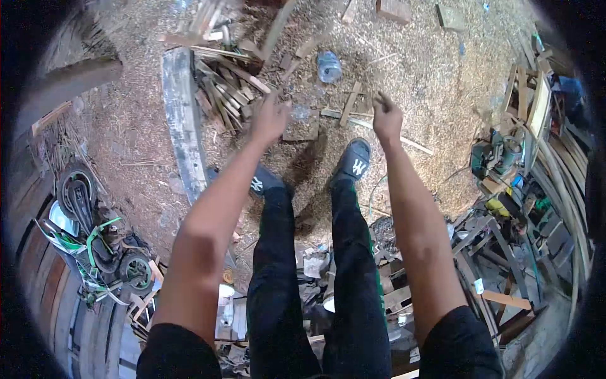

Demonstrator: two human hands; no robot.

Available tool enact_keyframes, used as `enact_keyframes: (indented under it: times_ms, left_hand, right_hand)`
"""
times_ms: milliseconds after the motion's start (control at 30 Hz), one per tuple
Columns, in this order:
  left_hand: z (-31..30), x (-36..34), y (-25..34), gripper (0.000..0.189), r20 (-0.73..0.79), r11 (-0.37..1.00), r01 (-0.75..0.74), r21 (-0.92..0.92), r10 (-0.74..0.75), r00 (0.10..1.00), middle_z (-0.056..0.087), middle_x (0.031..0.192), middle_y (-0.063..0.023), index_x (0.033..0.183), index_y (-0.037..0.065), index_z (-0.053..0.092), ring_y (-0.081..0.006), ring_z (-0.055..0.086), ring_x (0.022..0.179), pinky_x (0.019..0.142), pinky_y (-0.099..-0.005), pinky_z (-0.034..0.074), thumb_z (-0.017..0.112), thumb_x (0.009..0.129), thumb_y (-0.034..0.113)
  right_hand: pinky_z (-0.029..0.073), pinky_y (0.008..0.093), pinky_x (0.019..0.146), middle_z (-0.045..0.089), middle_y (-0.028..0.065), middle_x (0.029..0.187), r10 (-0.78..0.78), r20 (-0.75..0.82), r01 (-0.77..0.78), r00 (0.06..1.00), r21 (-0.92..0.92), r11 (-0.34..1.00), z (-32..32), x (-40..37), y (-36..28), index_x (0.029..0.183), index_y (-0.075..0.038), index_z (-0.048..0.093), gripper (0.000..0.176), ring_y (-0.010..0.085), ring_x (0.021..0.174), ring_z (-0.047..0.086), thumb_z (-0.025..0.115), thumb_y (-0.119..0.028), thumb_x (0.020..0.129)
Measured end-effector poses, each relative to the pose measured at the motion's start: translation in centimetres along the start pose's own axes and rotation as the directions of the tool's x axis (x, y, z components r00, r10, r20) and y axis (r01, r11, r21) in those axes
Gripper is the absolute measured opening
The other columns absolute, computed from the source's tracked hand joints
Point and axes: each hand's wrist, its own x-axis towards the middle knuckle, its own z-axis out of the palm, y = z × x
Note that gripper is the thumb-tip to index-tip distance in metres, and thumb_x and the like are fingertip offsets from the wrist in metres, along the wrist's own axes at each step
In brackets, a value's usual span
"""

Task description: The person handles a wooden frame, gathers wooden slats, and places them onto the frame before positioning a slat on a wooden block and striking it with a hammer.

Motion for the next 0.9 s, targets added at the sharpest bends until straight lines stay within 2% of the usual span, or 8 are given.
enact_keyframes:
  times_ms: [100, 200, 367, 433, 567, 700, 800, 900]
  left_hand:
    - [2.8, 4.0, 0.6, 0.049, 0.043, 0.994, 0.050, 0.097, -0.054, 0.998, 0.063, 0.124, -0.0288, 0.126, -0.001, 0.063, -0.0423, 0.060, 0.118, 0.101, -0.0460, 0.047, 0.068, 0.092, 0.034]
    - [8.8, 10.1, -4.4, 0.053, -0.127, 0.942, -0.248, 0.228, 0.281, 0.951, 0.061, 0.124, -0.0310, 0.130, 0.001, 0.060, -0.0423, 0.059, 0.119, 0.101, -0.0482, 0.047, 0.071, 0.090, 0.033]
    - [11.7, 13.8, -5.4, 0.051, -0.261, 0.852, -0.239, 0.466, 0.390, 0.883, 0.061, 0.121, -0.0327, 0.130, 0.004, 0.059, -0.0433, 0.061, 0.113, 0.097, -0.0519, 0.048, 0.072, 0.088, 0.029]
    - [11.8, 13.8, -3.8, 0.033, -0.160, 0.947, 0.104, 0.305, -0.057, 0.985, 0.064, 0.120, -0.0249, 0.117, 0.009, 0.066, -0.0416, 0.064, 0.109, 0.092, -0.0480, 0.051, 0.069, 0.087, 0.023]
    - [11.9, 13.7, -4.3, 0.027, -0.184, 0.897, 0.038, 0.441, 0.049, 0.982, 0.069, 0.109, -0.0217, 0.110, 0.008, 0.066, -0.0416, 0.067, 0.097, 0.085, -0.0480, 0.053, 0.069, 0.088, 0.023]
    - [10.6, 12.5, -3.8, 0.028, -0.126, 0.962, 0.078, 0.263, -0.046, 0.991, 0.072, 0.087, -0.0178, 0.108, 0.005, 0.065, -0.0412, 0.069, 0.086, 0.078, -0.0487, 0.052, 0.071, 0.089, 0.026]
    - [10.2, 11.5, -4.1, 0.026, -0.170, 0.947, 0.005, 0.322, 0.053, 0.984, 0.073, 0.082, -0.0142, 0.108, 0.006, 0.066, -0.0360, 0.070, 0.083, 0.075, -0.0465, 0.052, 0.072, 0.089, 0.023]
    - [11.0, 10.9, -5.4, 0.027, -0.142, 0.995, 0.088, 0.036, -0.082, 0.986, 0.072, 0.081, -0.0134, 0.113, 0.001, 0.061, -0.0282, 0.071, 0.076, 0.070, -0.0410, 0.054, 0.069, 0.091, 0.015]
  right_hand:
    - [0.055, 0.0341, 0.087, 0.075, 0.0176, 0.108, -0.114, 0.003, 0.113, 0.994, 0.030, 0.993, 0.4, 4.8, 5.8, 0.117, -0.004, 0.072, 0.029, 0.0266, 0.096, 0.073, 0.068, -0.012, 0.090]
    - [0.055, 0.0372, 0.088, 0.074, 0.0182, 0.108, -0.177, 0.190, 0.199, 0.966, -0.105, 0.974, 0.4, 6.8, 8.2, 0.114, -0.005, 0.074, 0.028, 0.0299, 0.098, 0.072, 0.072, -0.016, 0.088]
    - [0.055, 0.0397, 0.087, 0.073, 0.0187, 0.104, 0.025, 0.318, 0.090, 0.948, -0.342, 0.935, 2.8, 4.7, 12.2, 0.109, -0.004, 0.073, 0.031, 0.0317, 0.096, 0.072, 0.076, -0.026, 0.087]
    - [0.055, 0.0413, 0.083, 0.073, 0.0187, 0.096, -0.008, 0.356, 0.165, 0.934, -0.413, 0.896, 3.8, 3.1, 13.1, 0.107, 0.000, 0.070, 0.041, 0.0328, 0.089, 0.071, 0.079, -0.034, 0.085]
    - [0.053, 0.0460, 0.082, 0.070, 0.0189, 0.094, -0.103, 0.240, 0.198, 0.965, -0.418, 0.887, 6.4, 1.9, 14.3, 0.109, -0.005, 0.069, 0.042, 0.0392, 0.091, 0.067, 0.081, -0.035, 0.082]
    - [0.051, 0.0472, 0.088, 0.067, 0.0182, 0.100, -0.152, 0.208, 0.237, 0.966, -0.490, 0.839, 6.9, 0.7, 13.0, 0.108, -0.008, 0.068, 0.039, 0.0392, 0.101, 0.064, 0.080, -0.033, 0.082]
    - [0.049, 0.0477, 0.093, 0.065, 0.0171, 0.104, -0.026, 0.220, 0.143, 0.975, -0.536, 0.832, 7.0, 0.7, 11.7, 0.108, -0.008, 0.067, 0.036, 0.0386, 0.109, 0.061, 0.079, -0.030, 0.082]
    - [0.051, 0.0473, 0.092, 0.066, 0.0166, 0.113, 0.127, 0.255, 0.029, 0.959, -0.533, 0.846, 7.5, 1.4, 12.5, 0.121, -0.013, 0.064, 0.042, 0.0355, 0.111, 0.063, 0.077, -0.026, 0.083]
